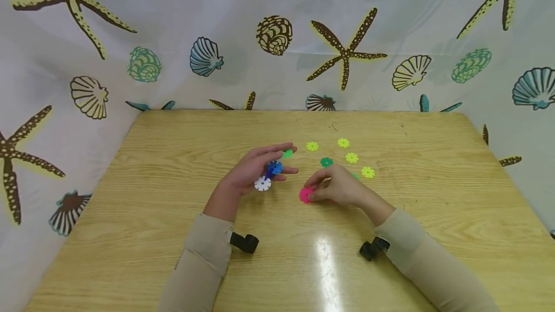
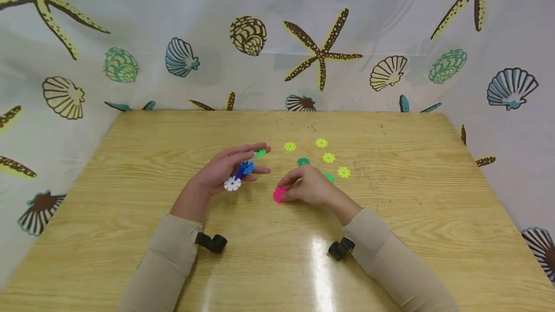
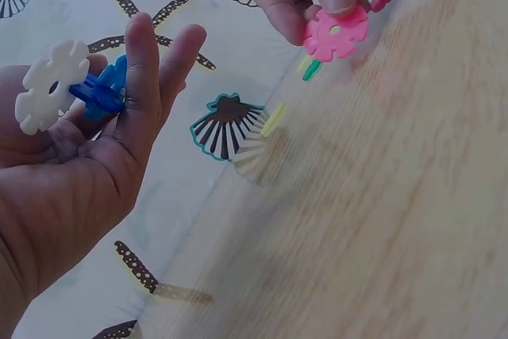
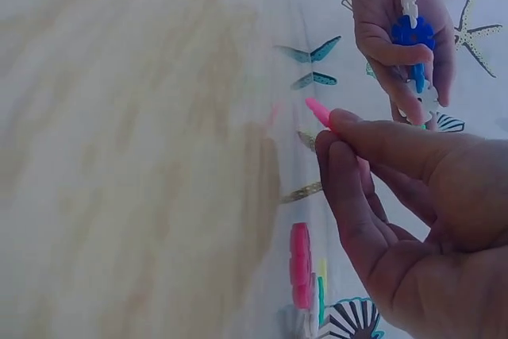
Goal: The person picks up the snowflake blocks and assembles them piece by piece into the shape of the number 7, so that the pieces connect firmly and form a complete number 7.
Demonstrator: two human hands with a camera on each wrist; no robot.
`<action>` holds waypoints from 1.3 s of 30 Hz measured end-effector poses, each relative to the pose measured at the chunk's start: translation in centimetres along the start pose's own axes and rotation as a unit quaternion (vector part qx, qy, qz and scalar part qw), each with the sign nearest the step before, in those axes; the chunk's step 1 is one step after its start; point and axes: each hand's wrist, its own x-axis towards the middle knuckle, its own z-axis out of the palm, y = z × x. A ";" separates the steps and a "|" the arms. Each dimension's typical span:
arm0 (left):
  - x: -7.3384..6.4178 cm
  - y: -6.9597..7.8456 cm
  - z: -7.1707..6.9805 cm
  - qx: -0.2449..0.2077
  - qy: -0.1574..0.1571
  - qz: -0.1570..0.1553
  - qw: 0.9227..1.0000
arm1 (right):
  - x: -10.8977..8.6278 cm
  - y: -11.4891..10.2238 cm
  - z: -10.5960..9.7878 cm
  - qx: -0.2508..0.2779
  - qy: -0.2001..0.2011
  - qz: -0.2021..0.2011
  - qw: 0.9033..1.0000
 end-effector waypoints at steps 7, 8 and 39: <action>0.0 -0.1 0.0 0.007 -0.005 0.005 1.000 | 0.1 0.1 -0.6 -0.010 0.025 0.013 1.000; 0.0 -0.1 -0.1 0.008 -0.007 0.005 1.000 | 0.1 0.0 -0.7 -0.005 0.029 0.019 0.999; -0.1 -0.2 0.4 0.012 -0.013 -0.027 0.999 | 0.9 -1.3 -1.7 0.122 0.131 -0.018 0.984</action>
